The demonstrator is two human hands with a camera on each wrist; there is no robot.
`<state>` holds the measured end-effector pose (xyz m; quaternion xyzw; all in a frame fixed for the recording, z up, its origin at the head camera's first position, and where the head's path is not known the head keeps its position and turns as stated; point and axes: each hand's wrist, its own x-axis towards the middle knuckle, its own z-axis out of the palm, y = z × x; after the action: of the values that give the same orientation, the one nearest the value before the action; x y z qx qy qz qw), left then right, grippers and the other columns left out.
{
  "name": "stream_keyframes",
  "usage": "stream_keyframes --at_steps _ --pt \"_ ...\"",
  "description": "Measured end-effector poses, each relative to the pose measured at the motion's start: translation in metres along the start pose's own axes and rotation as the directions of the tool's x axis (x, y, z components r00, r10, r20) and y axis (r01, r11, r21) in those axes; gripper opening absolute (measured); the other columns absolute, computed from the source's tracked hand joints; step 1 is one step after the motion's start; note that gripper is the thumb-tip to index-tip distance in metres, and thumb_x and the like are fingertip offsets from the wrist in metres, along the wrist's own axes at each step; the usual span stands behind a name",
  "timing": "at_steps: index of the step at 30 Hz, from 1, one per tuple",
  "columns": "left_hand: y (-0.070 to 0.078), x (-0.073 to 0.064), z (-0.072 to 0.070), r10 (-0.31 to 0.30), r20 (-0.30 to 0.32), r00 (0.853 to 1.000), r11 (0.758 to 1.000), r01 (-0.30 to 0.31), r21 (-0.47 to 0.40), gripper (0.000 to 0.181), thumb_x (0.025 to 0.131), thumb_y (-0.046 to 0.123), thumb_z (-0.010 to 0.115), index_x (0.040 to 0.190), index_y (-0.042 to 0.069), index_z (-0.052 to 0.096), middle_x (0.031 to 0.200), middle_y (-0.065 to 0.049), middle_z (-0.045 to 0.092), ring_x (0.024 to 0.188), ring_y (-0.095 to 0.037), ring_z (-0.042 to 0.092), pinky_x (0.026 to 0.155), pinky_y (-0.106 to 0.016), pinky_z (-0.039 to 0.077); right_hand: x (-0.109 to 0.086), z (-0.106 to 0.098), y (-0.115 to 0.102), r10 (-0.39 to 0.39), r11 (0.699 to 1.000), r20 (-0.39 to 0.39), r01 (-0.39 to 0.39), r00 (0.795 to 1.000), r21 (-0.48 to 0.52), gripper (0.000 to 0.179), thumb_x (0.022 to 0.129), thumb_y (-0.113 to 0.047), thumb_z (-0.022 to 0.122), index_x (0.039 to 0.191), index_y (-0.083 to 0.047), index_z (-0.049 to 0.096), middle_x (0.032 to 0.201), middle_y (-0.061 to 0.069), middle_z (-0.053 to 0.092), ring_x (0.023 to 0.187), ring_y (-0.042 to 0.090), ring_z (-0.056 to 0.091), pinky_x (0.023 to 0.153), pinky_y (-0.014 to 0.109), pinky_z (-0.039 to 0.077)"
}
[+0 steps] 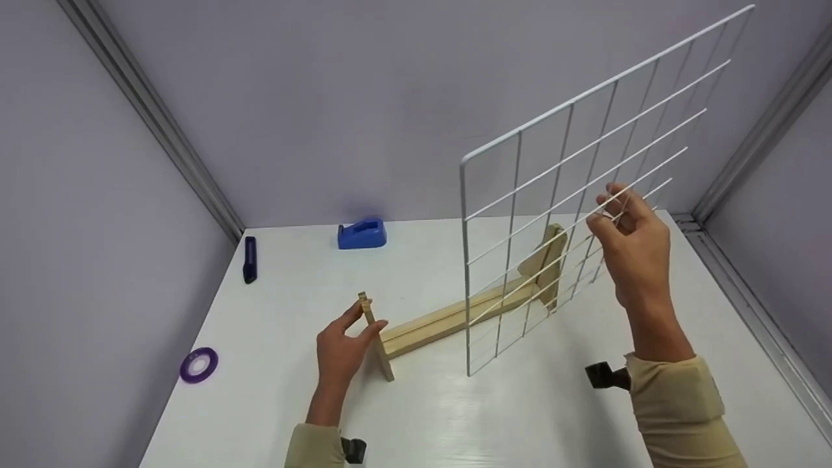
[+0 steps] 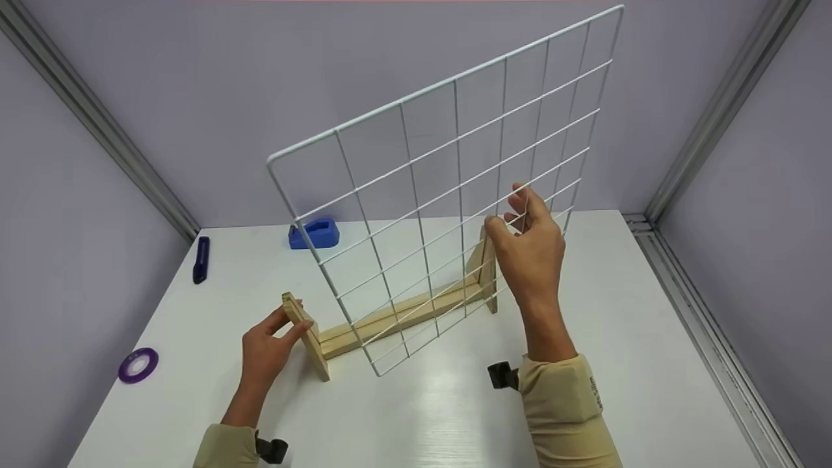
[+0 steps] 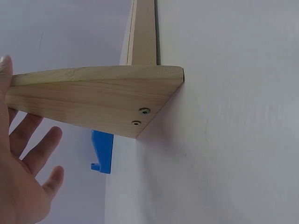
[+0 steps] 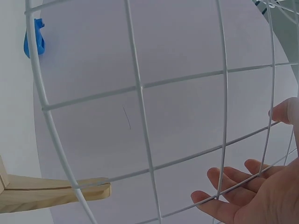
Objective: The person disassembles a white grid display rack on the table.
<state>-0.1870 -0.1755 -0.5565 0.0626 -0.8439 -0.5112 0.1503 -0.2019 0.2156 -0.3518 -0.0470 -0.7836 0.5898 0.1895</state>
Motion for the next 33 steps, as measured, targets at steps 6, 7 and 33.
stream_keyframes --at_steps 6,7,33 --pt "-0.002 -0.005 -0.005 0.016 -0.051 0.999 0.999 -0.015 0.03 0.063 0.078 0.045 0.086 0.131 0.016 0.07 0.13 -0.006 0.071 0.126 -0.032 0.064 0.116 -0.054 0.041 0.001 0.0 0.005 0.005 1.0 0.011 -0.005 1.0 -0.01 0.052 0.099 -0.016 0.057 0.151 -0.018 0.049 0.144 0.008 0.058 0.132 0.016 0.056 0.102 0.021 0.05" --pt "-0.002 -0.005 -0.005 0.022 -0.059 0.998 0.999 -0.02 0.038 0.061 0.078 0.045 0.086 0.13 0.017 0.07 0.129 -0.006 0.071 0.126 -0.032 0.064 0.117 -0.055 0.04 0.002 0.0 0.006 0.004 1.0 0.014 -0.004 1.0 -0.011 0.053 0.099 -0.016 0.057 0.151 -0.018 0.049 0.144 0.008 0.058 0.131 0.015 0.057 0.101 0.02 0.05" --pt "-0.002 -0.016 -0.009 0.085 -0.2 0.976 0.994 -0.069 0.087 0.06 0.075 0.039 0.089 0.126 0.011 0.073 0.12 -0.007 0.075 0.116 -0.033 0.07 0.117 -0.056 0.038 0.002 -0.008 0.038 0.028 0.993 0.098 -0.016 0.995 -0.12 0.063 0.099 -0.023 0.061 0.157 -0.023 0.039 0.152 0.013 0.052 0.138 0.029 0.054 0.115 0.045 0.045"
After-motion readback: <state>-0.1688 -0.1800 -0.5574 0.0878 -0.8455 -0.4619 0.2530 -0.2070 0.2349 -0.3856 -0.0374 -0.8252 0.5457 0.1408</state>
